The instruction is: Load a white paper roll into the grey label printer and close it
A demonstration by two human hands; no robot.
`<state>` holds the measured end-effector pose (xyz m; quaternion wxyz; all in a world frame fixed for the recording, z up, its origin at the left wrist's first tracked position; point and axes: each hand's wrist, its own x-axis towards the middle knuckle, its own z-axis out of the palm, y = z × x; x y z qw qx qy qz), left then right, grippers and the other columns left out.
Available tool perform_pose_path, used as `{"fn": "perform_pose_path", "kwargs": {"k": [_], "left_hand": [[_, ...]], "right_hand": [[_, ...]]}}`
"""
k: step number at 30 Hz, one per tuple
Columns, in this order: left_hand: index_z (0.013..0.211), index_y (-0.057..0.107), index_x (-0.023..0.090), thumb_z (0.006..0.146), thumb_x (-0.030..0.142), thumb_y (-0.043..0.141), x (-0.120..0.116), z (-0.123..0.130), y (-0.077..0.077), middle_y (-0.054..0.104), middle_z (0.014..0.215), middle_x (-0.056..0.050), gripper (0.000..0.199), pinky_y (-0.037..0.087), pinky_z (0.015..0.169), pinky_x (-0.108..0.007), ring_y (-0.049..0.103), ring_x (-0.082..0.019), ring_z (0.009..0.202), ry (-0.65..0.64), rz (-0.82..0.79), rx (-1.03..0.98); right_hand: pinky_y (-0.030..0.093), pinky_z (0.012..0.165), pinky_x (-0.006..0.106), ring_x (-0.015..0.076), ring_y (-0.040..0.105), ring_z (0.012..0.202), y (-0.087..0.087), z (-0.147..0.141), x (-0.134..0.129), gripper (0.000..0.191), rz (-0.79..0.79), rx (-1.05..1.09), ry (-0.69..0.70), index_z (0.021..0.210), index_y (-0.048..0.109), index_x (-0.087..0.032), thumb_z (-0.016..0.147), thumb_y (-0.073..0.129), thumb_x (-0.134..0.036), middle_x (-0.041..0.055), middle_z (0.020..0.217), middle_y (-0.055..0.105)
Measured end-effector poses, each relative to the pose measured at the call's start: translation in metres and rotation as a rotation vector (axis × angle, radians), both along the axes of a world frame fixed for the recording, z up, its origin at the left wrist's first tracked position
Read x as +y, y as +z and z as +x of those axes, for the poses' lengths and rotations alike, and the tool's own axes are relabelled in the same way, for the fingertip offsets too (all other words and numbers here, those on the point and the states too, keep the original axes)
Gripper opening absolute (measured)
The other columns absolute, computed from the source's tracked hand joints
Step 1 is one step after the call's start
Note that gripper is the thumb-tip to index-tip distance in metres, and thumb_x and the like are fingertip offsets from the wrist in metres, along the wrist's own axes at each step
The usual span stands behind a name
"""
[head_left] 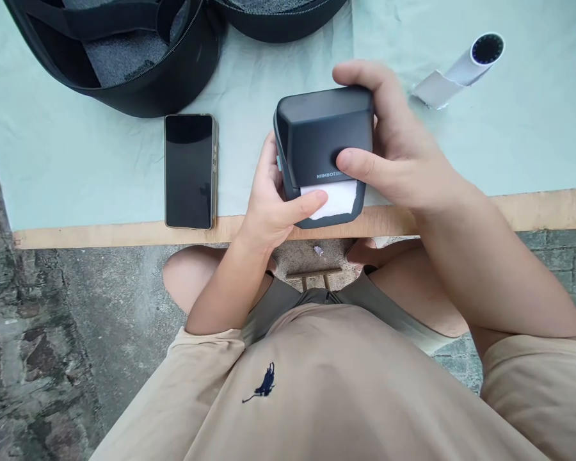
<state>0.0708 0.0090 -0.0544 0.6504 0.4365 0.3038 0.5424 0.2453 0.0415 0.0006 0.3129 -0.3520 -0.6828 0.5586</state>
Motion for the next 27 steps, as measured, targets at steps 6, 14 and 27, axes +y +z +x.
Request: {"fn": "perform_pose_path", "kwargs": {"k": [6, 14, 27], "left_hand": [[0.112, 0.050, 0.028, 0.074, 0.049, 0.064, -0.004, 0.003, 0.010, 0.064, 0.101, -0.004, 0.046, 0.052, 0.096, -0.040, 0.057, -0.027, 0.120, 0.027, -0.038, -0.043], [0.113, 0.052, 0.025, 0.074, 0.052, 0.064, -0.003, 0.003, 0.009, 0.067, 0.103, -0.007, 0.050, 0.047, 0.103, -0.047, 0.049, -0.032, 0.129, 0.012, -0.008, -0.013], [0.107, 0.060, 0.022, 0.089, 0.061, 0.025, 0.000, 0.006, 0.014, 0.068, 0.113, -0.006, 0.056, 0.030, 0.119, -0.042, 0.022, -0.021, 0.146, 0.141, -0.147, 0.104]], "right_hand": [[0.047, 0.065, 0.023, 0.0110, 0.053, 0.094, 0.004, -0.004, -0.006, 0.060, 0.053, 0.041, -0.009, 0.125, 0.035, -0.030, 0.075, 0.064, -0.044, 0.0034, 0.130, 0.041], [0.047, 0.067, 0.021, 0.0111, 0.051, 0.096, 0.009, -0.004, -0.010, 0.052, 0.130, -0.028, -0.040, 0.122, 0.038, -0.028, 0.078, 0.061, -0.042, 0.0020, 0.127, 0.043], [0.050, 0.086, 0.022, 0.0112, 0.056, 0.104, 0.007, -0.002, -0.005, 0.051, 0.102, -0.063, -0.166, 0.126, 0.043, -0.025, 0.080, 0.059, -0.042, 0.0024, 0.122, 0.051]]}}
